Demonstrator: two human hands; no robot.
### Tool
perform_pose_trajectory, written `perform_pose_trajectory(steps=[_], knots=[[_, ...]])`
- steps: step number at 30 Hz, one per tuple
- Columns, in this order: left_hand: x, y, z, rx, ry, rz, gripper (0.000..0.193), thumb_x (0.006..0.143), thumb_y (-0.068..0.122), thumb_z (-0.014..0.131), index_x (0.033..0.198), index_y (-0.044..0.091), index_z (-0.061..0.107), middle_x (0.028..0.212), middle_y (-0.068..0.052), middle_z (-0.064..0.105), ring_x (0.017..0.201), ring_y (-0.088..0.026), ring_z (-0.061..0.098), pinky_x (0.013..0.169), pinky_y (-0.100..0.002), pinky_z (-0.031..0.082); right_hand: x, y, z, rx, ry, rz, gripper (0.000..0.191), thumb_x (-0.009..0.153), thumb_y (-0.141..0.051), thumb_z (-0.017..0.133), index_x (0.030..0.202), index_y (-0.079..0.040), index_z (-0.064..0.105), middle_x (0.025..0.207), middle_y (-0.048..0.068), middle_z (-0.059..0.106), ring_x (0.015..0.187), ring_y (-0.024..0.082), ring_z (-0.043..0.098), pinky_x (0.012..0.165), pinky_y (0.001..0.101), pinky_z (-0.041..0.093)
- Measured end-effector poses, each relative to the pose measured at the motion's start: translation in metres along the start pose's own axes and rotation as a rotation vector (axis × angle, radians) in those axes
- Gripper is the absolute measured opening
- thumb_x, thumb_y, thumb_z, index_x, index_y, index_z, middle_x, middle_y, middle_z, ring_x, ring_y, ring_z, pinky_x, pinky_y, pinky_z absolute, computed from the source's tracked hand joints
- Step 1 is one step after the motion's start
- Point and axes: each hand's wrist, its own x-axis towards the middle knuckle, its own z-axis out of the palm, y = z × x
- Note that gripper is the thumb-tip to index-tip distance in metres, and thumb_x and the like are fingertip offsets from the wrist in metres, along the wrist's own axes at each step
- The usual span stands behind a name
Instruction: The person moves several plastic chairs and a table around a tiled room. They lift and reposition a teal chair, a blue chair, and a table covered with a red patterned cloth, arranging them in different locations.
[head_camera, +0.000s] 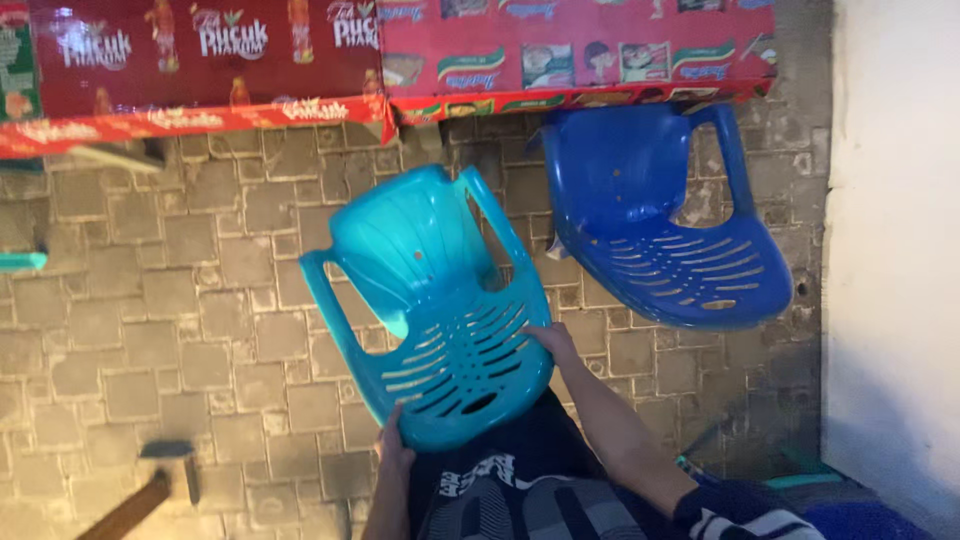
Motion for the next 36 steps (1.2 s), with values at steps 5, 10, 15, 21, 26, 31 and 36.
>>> perform_pose_trajectory(steps=[5, 10, 15, 21, 26, 31, 36], knots=[[-0.001, 0.017, -0.001, 0.264, 0.305, 0.268, 0.071, 0.075, 0.003, 0.08, 0.14, 0.004, 0.053, 0.129, -0.019, 0.065, 0.111, -0.038, 0.067, 0.092, -0.057, 0.06, -0.001, 0.007, 0.022, 0.097, 0.1, -0.149, 0.047, 0.071, -0.017, 0.085, 0.111, 0.003, 0.072, 0.097, 0.019, 0.077, 0.079, 0.028, 0.077, 0.072, 0.0435, 0.064], [0.0, 0.025, 0.007, 0.177, 0.3, 0.372, 0.059, 0.075, 0.002, 0.077, 0.131, 0.0, 0.058, 0.117, -0.022, 0.068, 0.098, -0.038, 0.07, 0.082, -0.053, 0.061, -0.002, 0.008, 0.019, 0.315, 0.0, -0.097, 0.049, 0.072, -0.014, 0.083, 0.115, 0.008, 0.071, 0.099, 0.022, 0.075, 0.079, 0.032, 0.074, 0.071, 0.0471, 0.064], [0.021, 0.043, 0.018, 0.203, 0.185, 0.479, 0.054, 0.075, 0.001, 0.076, 0.126, -0.002, 0.061, 0.113, -0.017, 0.071, 0.097, -0.032, 0.071, 0.083, -0.046, 0.061, 0.0, 0.013, 0.018, 0.35, 0.08, -0.076, 0.053, 0.072, -0.015, 0.083, 0.119, 0.005, 0.068, 0.102, 0.019, 0.075, 0.082, 0.03, 0.076, 0.074, 0.045, 0.064], [0.055, 0.066, 0.053, 0.276, 0.085, 0.505, 0.052, 0.076, 0.002, 0.077, 0.125, -0.007, 0.062, 0.114, -0.019, 0.072, 0.097, -0.031, 0.071, 0.085, -0.044, 0.06, 0.012, 0.008, 0.012, 0.45, 0.126, -0.117, 0.051, 0.074, -0.013, 0.083, 0.118, 0.01, 0.069, 0.103, 0.023, 0.075, 0.083, 0.031, 0.074, 0.073, 0.0448, 0.064], [0.073, 0.082, 0.086, 0.269, 0.052, 0.373, 0.053, 0.076, 0.005, 0.075, 0.127, -0.003, 0.061, 0.113, -0.018, 0.072, 0.096, -0.034, 0.072, 0.084, -0.045, 0.061, 0.028, -0.009, 0.007, 0.477, 0.169, -0.134, 0.047, 0.077, -0.011, 0.081, 0.118, 0.007, 0.068, 0.105, 0.02, 0.075, 0.084, 0.029, 0.075, 0.074, 0.042, 0.063], [0.079, 0.099, 0.102, 0.34, 0.094, 0.375, 0.054, 0.075, 0.004, 0.077, 0.127, -0.003, 0.062, 0.115, -0.018, 0.072, 0.099, -0.032, 0.071, 0.085, -0.043, 0.061, 0.038, -0.02, 0.009, 0.459, 0.214, -0.048, 0.046, 0.078, -0.012, 0.079, 0.117, 0.008, 0.068, 0.101, 0.021, 0.075, 0.08, 0.029, 0.075, 0.071, 0.042, 0.063], [0.082, 0.11, 0.112, 0.38, 0.12, 0.347, 0.054, 0.075, 0.005, 0.076, 0.126, -0.002, 0.061, 0.115, -0.019, 0.071, 0.097, -0.033, 0.072, 0.083, -0.045, 0.062, 0.042, -0.02, 0.009, 0.51, 0.206, -0.081, 0.046, 0.077, -0.012, 0.08, 0.116, 0.01, 0.068, 0.097, 0.019, 0.075, 0.078, 0.027, 0.074, 0.07, 0.04, 0.063]])
